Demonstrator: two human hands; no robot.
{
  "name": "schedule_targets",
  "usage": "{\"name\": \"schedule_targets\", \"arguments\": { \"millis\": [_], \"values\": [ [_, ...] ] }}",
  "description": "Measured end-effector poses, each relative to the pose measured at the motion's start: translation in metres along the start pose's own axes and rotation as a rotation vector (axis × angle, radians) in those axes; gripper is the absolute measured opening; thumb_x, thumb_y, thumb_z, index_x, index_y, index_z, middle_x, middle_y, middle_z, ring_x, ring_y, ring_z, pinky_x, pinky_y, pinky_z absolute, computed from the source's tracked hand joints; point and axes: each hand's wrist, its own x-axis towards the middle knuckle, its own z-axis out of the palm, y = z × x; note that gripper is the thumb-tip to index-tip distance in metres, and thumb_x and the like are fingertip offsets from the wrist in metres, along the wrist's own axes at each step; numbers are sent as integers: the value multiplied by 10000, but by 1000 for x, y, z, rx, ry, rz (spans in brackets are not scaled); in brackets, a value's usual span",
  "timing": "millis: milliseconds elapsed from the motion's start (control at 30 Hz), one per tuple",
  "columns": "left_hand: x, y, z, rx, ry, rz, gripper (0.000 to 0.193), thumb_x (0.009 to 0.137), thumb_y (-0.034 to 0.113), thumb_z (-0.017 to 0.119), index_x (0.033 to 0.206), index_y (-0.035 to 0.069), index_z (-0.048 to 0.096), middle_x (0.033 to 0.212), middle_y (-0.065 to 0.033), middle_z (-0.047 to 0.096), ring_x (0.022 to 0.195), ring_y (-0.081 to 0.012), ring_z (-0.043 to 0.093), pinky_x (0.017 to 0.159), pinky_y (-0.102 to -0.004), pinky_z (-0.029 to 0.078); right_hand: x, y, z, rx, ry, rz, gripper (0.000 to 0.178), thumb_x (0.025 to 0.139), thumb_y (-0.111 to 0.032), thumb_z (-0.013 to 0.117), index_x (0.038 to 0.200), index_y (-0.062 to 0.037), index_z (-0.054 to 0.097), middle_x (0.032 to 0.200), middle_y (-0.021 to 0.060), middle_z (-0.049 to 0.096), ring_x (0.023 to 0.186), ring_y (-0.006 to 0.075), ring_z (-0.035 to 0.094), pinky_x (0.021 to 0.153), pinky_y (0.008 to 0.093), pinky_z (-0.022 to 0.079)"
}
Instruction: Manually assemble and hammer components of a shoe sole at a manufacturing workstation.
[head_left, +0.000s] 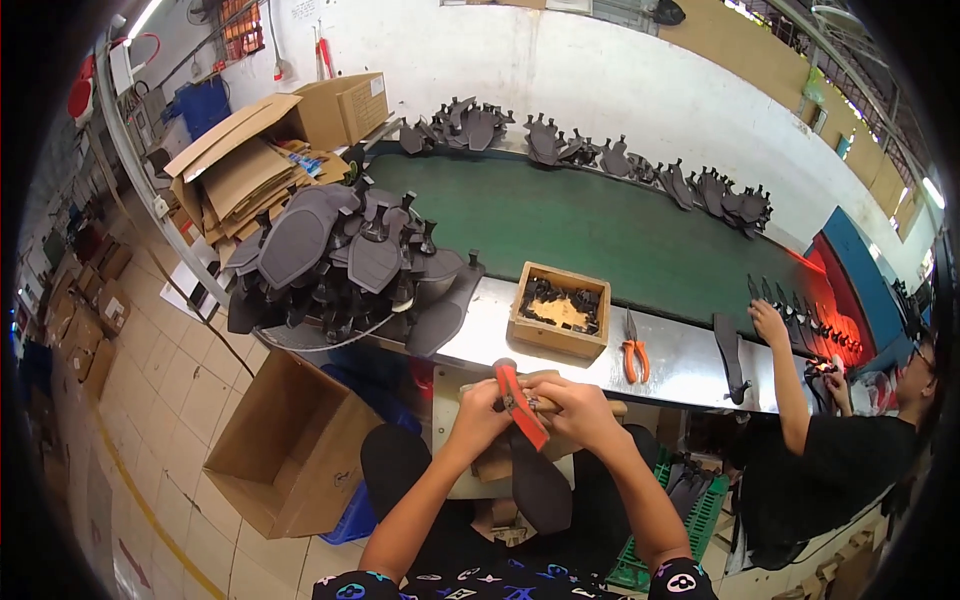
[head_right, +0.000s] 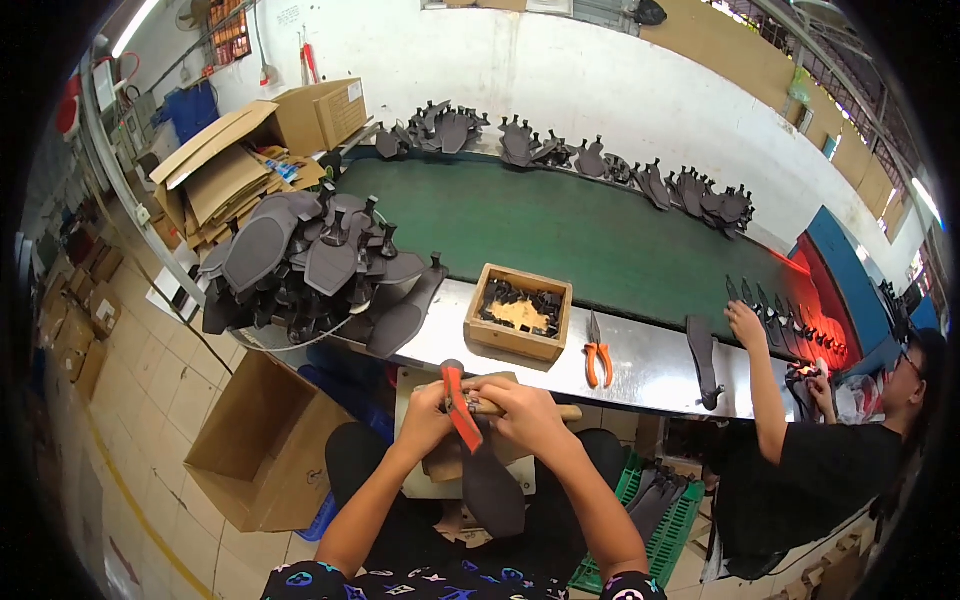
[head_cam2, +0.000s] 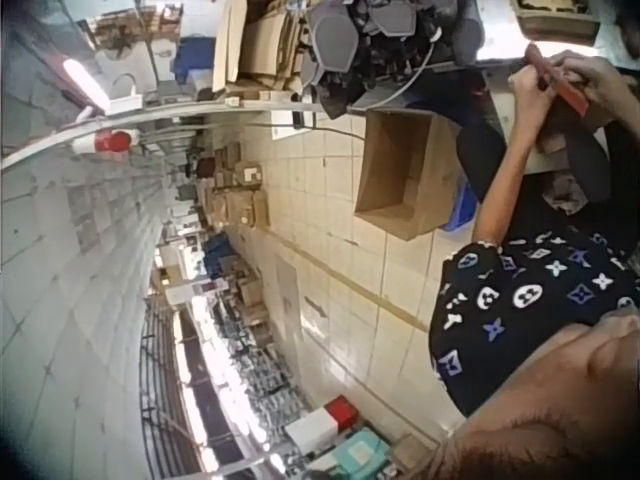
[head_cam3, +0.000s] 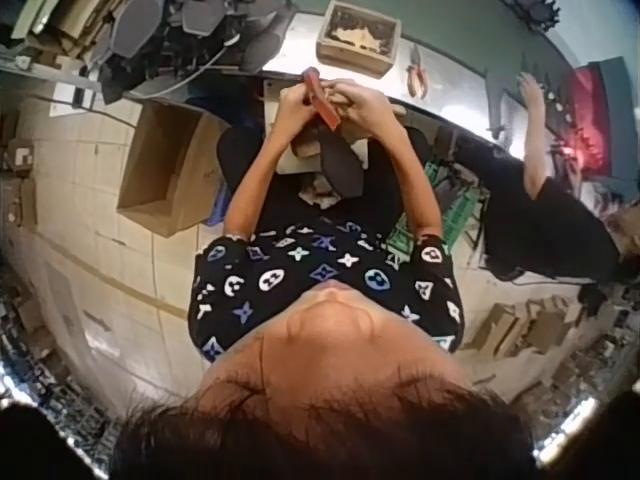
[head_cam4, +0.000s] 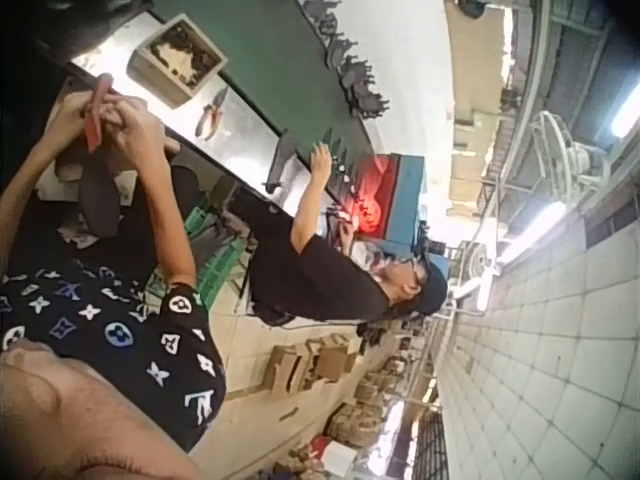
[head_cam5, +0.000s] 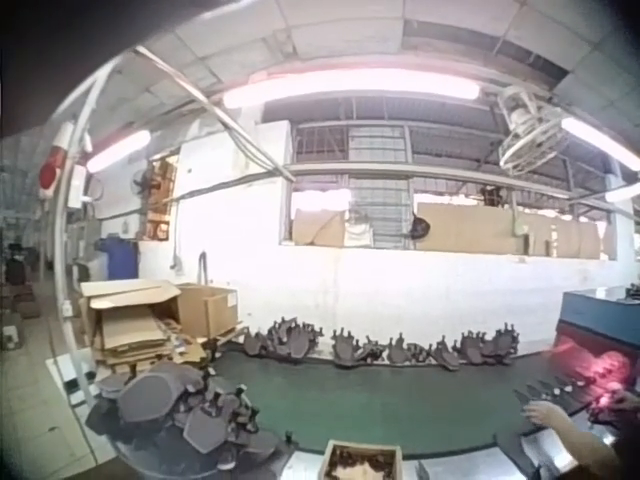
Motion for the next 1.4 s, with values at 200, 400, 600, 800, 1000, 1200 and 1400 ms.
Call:
{"name": "schedule_targets", "arguments": {
  "millis": [200, 400, 600, 800, 1000, 1200, 1400],
  "values": [
    [-2, 5, 1, -135, 23, -48, 324, 772, 69, 779, 1085, 12, 714, 874, -163, 721, 778, -194, 709, 708, -322, 538, 3, -1, -3, 8, -48, 24, 258, 782, -59, 732, 1036, -52, 692, 1156, 68, 694, 940, 326, 691, 798, 360, 559],
    [-2, 6, 1, -241, 19, -116, 244, 824, 76, 759, 1054, -4, 739, 907, -115, 750, 793, -123, 686, 707, -292, 530, -5, -2, -4, 50, 21, -15, 237, 814, -83, 743, 1029, -4, 682, 1025, 115, 691, 835, 273, 693, 733, 335, 538],
    [0, 2, 4, -384, -38, -146, 209, 855, 62, 739, 1047, -18, 754, 953, -83, 762, 857, -119, 687, 759, -257, 529, -30, -39, -20, 405, 184, 334, 370, 947, -85, 638, 1288, 21, 541, 908, 169, 652, 773, 213, 639, 709, 321, 502],
    [0, 8, 1, -372, 23, -93, 202, 847, 63, 755, 1034, -13, 758, 947, -81, 761, 856, -109, 681, 770, -246, 527, -36, -72, -43, 237, 109, 241, 375, 950, -91, 647, 1295, 12, 544, 854, 169, 635, 715, 232, 635, 657, 337, 494],
    [-1, 4, 0, -258, 73, 4, 200, 789, 85, 787, 982, 35, 775, 1240, -183, 689, 1205, -304, 634, 1022, -388, 473, -22, -57, -24, 393, 120, 343, 441, 918, -41, 689, 1326, 32, 540, 1063, 128, 679, 899, 192, 647, 828, 319, 515],
    [-8, 28, -14, 28, -7, 125, 119, 793, 154, 779, 867, 65, 748, 1582, -192, 371, 1512, -450, 173, 1205, -594, 31, -11, -30, -26, 443, 24, 400, 381, 830, -128, 808, 1164, 2, 679, 1056, 84, 712, 939, 135, 638, 864, 279, 506],
    [-8, 19, -13, 186, -31, 62, 224, 770, 186, 814, 923, 44, 734, 1444, -163, 553, 1454, -351, 367, 1194, -592, 133, -5, -11, -1, 571, 60, 310, 246, 831, -119, 777, 1031, 9, 710, 877, 68, 718, 831, 119, 648, 780, 285, 511]
  ]
}}
